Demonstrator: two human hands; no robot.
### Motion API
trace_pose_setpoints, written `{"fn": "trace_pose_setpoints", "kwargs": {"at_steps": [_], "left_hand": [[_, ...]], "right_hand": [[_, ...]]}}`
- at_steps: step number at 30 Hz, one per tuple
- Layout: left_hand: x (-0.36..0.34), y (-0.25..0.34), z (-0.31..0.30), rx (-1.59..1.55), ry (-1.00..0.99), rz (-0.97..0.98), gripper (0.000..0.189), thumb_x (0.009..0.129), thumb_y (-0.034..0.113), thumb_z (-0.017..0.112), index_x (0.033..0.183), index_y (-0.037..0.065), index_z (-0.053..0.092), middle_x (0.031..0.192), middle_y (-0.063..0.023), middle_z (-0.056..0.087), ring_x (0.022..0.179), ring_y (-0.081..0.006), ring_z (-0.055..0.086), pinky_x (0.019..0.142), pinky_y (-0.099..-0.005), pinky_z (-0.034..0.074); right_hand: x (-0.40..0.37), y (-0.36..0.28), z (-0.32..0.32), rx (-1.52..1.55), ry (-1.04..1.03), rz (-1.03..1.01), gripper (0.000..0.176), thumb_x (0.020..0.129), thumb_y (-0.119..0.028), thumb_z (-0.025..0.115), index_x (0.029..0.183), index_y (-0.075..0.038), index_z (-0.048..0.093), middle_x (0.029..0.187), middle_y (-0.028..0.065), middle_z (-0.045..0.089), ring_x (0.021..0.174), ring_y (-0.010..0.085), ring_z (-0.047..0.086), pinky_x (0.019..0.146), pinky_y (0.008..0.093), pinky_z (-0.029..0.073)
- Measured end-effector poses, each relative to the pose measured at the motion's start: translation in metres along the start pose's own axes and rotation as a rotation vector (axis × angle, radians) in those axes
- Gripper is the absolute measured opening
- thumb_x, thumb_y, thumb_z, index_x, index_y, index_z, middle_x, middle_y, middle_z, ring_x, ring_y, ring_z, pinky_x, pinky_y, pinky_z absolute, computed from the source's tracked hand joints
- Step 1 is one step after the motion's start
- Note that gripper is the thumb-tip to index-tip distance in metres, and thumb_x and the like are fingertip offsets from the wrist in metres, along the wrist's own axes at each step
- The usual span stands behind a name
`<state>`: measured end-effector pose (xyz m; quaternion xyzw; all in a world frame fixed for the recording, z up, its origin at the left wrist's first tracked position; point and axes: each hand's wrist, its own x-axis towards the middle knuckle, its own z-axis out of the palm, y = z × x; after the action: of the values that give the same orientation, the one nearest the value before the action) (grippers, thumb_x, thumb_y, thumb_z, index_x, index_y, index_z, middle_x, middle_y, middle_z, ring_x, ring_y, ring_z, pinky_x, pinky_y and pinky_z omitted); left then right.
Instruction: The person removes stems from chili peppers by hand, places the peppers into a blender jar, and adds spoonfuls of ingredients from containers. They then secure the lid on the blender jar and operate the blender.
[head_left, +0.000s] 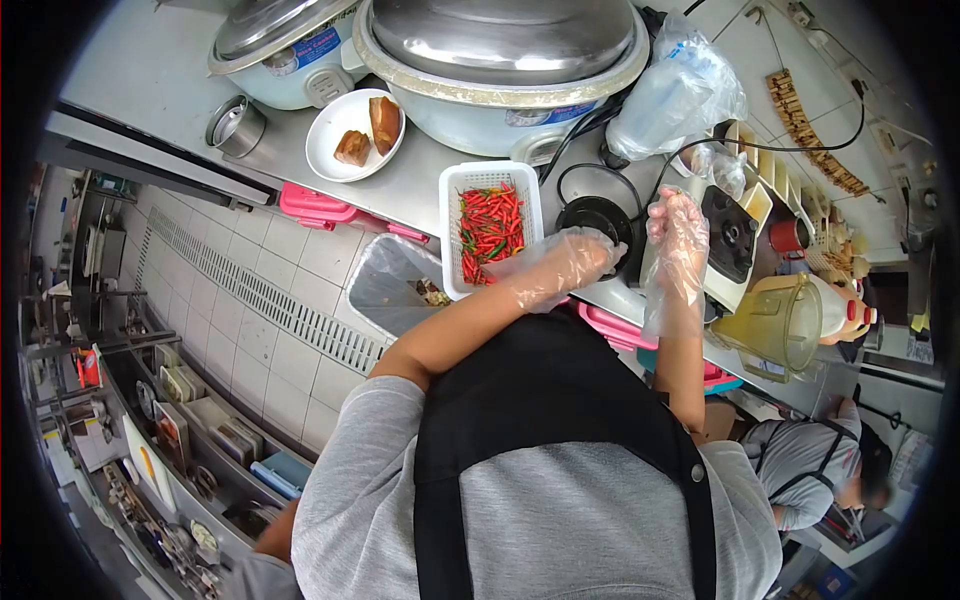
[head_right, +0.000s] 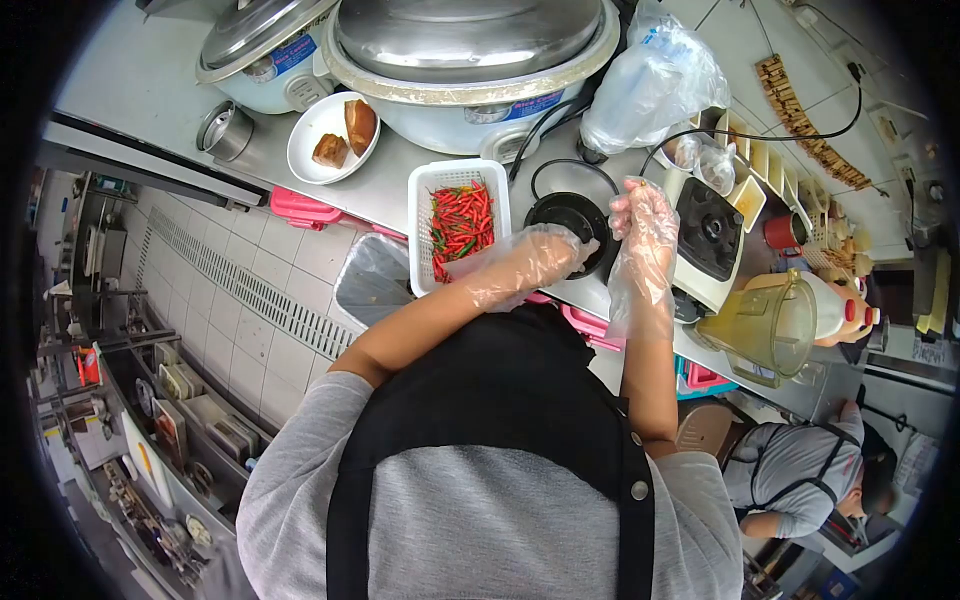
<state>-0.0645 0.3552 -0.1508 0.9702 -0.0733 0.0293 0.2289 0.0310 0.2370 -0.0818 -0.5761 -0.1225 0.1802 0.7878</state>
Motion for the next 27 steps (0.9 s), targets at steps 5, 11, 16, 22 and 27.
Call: {"fn": "trace_pose_setpoints", "kwargs": {"at_steps": [5, 11, 16, 22, 27], "left_hand": [[-0.037, -0.039, -0.073, -0.327, 0.352, -0.056, 0.025, 0.084, 0.019, 0.059, 0.106, 0.008, 0.063, 0.095, -0.0138, 0.065, 0.090, -0.0304, 0.062, 0.079, -0.0368, 0.049], [-0.076, -0.123, -0.083, -0.283, -0.015, -0.359, 0.022, 0.073, 0.022, 0.069, 0.088, 0.007, 0.068, 0.086, -0.0131, 0.066, 0.081, -0.0285, 0.064, 0.075, -0.0366, 0.050], [-0.086, -0.108, -0.052, 0.104, -0.243, -0.320, 0.023, 0.066, 0.026, 0.074, 0.073, 0.006, 0.062, 0.089, -0.0128, 0.062, 0.090, -0.0290, 0.059, 0.079, -0.0387, 0.047], [-0.086, -0.114, -0.038, 0.142, -0.339, -0.383, 0.034, 0.069, 0.033, 0.072, 0.083, 0.003, 0.065, 0.095, -0.0145, 0.062, 0.094, -0.0291, 0.059, 0.086, -0.0382, 0.046], [-0.094, -0.119, -0.038, -0.010, -0.142, -0.366, 0.028, 0.072, 0.026, 0.071, 0.083, 0.001, 0.063, 0.085, -0.0124, 0.064, 0.088, -0.0279, 0.060, 0.080, -0.0378, 0.047]], "right_hand": [[-0.010, 0.001, -0.005, 0.011, 0.027, 0.014, 0.024, 0.091, -0.022, 0.056, 0.102, -0.001, 0.056, 0.070, 0.0044, 0.062, 0.053, 0.0062, 0.048, 0.048, 0.0185, 0.036], [-0.023, 0.003, 0.008, 0.004, 0.019, 0.028, 0.023, 0.091, -0.021, 0.056, 0.101, -0.001, 0.055, 0.070, 0.0046, 0.062, 0.053, 0.0061, 0.049, 0.049, 0.0179, 0.037], [-0.031, 0.014, 0.030, 0.012, -0.084, 0.127, 0.021, 0.090, -0.021, 0.057, 0.097, -0.001, 0.056, 0.071, 0.0043, 0.061, 0.055, 0.0062, 0.049, 0.051, 0.0181, 0.037], [-0.045, 0.019, 0.063, -0.250, -0.145, 0.223, 0.017, 0.085, -0.017, 0.062, 0.092, -0.002, 0.063, 0.083, 0.0023, 0.061, 0.067, 0.0066, 0.050, 0.060, 0.0187, 0.038], [-0.047, 0.035, 0.070, -0.193, -0.226, 0.326, 0.016, 0.084, -0.016, 0.062, 0.092, -0.002, 0.064, 0.079, -0.0013, 0.058, 0.067, 0.0061, 0.048, 0.060, 0.0188, 0.037]]}}
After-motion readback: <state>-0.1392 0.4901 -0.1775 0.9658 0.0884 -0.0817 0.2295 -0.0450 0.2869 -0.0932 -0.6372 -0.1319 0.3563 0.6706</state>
